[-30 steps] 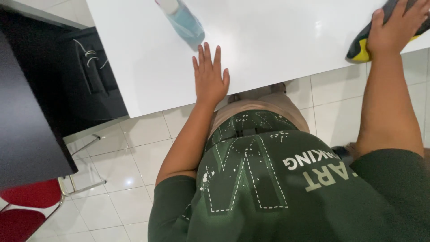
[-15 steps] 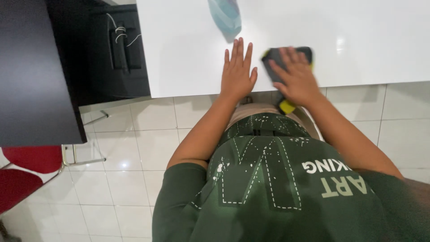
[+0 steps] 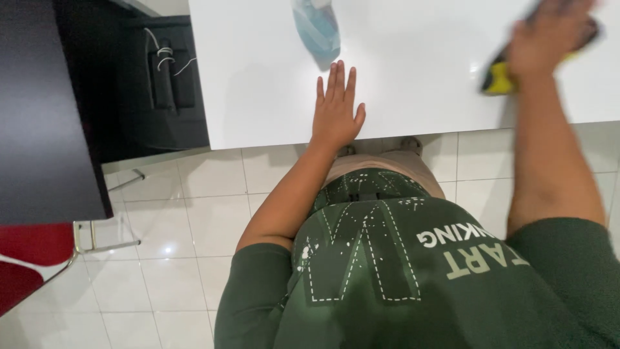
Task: The person cleans a table by spraying it with a spray bottle and wiping the top surface, edges, and side panels with a sponge.
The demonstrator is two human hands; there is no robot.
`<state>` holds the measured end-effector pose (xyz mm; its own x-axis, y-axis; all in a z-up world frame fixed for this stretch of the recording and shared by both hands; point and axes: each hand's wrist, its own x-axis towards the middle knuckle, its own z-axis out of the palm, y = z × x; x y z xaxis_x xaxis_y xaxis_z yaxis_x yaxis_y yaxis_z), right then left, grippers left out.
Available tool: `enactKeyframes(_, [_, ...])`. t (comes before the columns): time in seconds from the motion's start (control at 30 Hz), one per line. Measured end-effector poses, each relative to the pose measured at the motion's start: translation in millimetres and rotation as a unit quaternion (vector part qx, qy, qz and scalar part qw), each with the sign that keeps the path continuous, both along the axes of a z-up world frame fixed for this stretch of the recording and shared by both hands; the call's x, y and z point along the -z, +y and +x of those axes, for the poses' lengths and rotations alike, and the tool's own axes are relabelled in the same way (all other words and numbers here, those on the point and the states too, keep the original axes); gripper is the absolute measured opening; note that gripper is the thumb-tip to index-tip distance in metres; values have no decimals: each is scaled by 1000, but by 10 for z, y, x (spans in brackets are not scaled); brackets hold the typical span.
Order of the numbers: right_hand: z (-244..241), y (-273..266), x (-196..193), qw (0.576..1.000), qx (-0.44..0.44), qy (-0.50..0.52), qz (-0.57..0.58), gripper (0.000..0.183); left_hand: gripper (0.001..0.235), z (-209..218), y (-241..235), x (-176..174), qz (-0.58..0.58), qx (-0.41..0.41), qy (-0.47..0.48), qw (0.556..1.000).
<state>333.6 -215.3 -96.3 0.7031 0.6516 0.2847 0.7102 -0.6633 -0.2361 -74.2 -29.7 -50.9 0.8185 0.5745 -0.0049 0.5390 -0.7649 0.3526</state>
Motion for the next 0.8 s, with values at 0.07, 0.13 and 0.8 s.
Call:
enactKeyframes(0.07, [-548, 389, 17, 995, -92, 38, -5, 75, 77, -20, -7, -8, 2, 0, -4, 1000])
enactKeyframes(0.13, [-1259, 736, -34, 980, -197, 40, -7, 89, 77, -19, 4, 3, -6, 0, -18, 1000])
enactKeyframes(0.8, [-219, -186, -16, 1000, -23, 2, 4, 77, 66, -9, 38, 83, -7, 13, -83, 996])
